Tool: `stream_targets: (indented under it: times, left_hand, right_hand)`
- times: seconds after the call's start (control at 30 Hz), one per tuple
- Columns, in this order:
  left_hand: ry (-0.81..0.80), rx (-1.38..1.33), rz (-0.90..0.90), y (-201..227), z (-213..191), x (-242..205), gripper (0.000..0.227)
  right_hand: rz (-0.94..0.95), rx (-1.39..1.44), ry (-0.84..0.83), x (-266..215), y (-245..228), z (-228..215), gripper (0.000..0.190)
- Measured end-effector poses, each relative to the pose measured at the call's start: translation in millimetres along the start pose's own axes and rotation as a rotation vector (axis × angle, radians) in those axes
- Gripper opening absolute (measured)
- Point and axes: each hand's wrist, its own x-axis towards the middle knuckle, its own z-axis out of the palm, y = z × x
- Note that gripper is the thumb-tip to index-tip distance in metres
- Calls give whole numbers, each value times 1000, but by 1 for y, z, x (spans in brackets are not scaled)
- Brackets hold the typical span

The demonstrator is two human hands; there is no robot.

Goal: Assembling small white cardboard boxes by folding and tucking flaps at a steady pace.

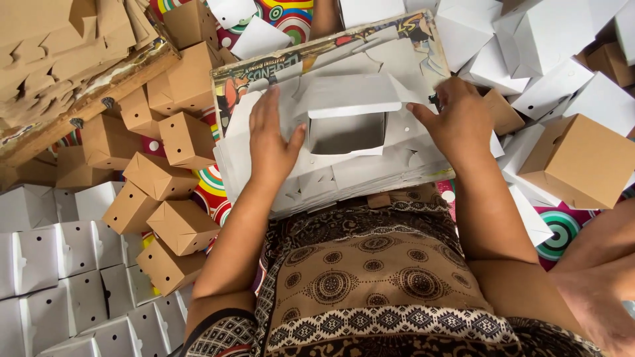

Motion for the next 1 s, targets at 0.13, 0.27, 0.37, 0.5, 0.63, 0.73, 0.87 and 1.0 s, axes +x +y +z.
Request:
stream_targets:
  times: [0.13,0.27,0.37,0.5,0.63,0.73,0.87,1.0]
  left_hand:
    - [-65,-149,-78,-1,14,7,33]
    - [-145,-280,-266,12,19,-2,34]
    - [-199,-335,-385,21,18,-6,37]
    - [-267,-302,-429,27,16,-5,39]
    - [-380,-85,-374,5,26,-11,42]
    - [-481,-130,-365,-6,21,-12,42]
    - [-499,-326,-419,2,-1,-1,79]
    - [-473,-645,-272,-1,2,-10,121]
  right_hand:
    - [-92,436,-47,-1,-16,3,31]
    - [14,549,-139,-3,-13,28,28]
    - [76,440,-174,-4,-13,37,25]
    - [5,501,-163,-10,-27,40,33]
    - [-133,338,-192,-12,-37,20,37]
    - [-195,319,-280,-13,-30,25,34]
    - [-104,428,-443,-12,-36,3,65]
    - [-235,649,-344,-18,-38,0,103]
